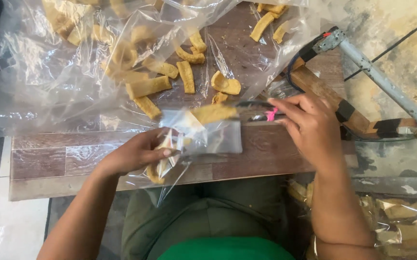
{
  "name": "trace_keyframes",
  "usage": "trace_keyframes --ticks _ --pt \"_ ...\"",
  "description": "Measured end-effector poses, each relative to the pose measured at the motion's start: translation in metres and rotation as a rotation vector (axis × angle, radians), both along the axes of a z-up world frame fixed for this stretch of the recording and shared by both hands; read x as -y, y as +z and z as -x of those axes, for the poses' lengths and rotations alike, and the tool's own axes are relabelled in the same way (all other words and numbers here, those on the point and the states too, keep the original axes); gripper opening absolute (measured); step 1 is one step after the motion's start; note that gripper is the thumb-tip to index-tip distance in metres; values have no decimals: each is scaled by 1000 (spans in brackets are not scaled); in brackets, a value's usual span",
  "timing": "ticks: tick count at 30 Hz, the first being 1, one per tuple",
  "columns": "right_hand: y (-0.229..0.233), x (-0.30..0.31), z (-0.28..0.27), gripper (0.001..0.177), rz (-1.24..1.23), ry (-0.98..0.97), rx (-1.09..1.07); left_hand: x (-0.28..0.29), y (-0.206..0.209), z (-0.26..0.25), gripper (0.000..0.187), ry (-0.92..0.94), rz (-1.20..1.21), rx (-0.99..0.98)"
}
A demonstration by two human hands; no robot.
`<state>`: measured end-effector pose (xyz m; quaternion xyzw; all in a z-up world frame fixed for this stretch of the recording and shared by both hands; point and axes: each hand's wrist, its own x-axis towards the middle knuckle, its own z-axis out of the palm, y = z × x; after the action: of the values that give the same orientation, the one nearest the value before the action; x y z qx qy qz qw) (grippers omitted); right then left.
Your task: Manually placing individual fried snack pieces into small plastic bags using a small tool for assistance.
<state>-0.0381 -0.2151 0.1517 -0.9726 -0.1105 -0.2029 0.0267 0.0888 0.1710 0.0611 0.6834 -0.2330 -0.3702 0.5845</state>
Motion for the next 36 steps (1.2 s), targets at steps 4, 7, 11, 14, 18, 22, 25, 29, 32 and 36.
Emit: trace_keyframes --ticks 4,7,11,14,18,22,25,29,32,36 --pt "8 -10 7 36 15 119 9 7 -43 -11 53 -146 -23 6" --pt "3 -13 12 34 -25 168 -13 16 -9 2 51 -235 -48 -37" --pt "-21 -17 12 30 -53 229 -21 36 7 5 49 -261 28 -37" --pt "-24 -20 14 33 -128 220 -78 50 -5 11 43 -236 122 -1" --pt "-26 1 35 52 -519 26 -175 42 -19 11 44 -126 203 -54" --pt "-101 45 62 65 -627 -158 -193 42 -48 5 41 57 212 -5" --pt "-139 37 74 68 -529 -455 -315 50 -64 5 33 112 230 -13" --pt "-150 23 73 73 -329 -472 -212 75 -36 29 41 121 275 -12" --pt "-123 -5 60 72 -546 -220 23 99 -25 39 51 80 275 94" --pt "-80 -54 34 40 -759 189 267 122 0 52 51 30 270 232"
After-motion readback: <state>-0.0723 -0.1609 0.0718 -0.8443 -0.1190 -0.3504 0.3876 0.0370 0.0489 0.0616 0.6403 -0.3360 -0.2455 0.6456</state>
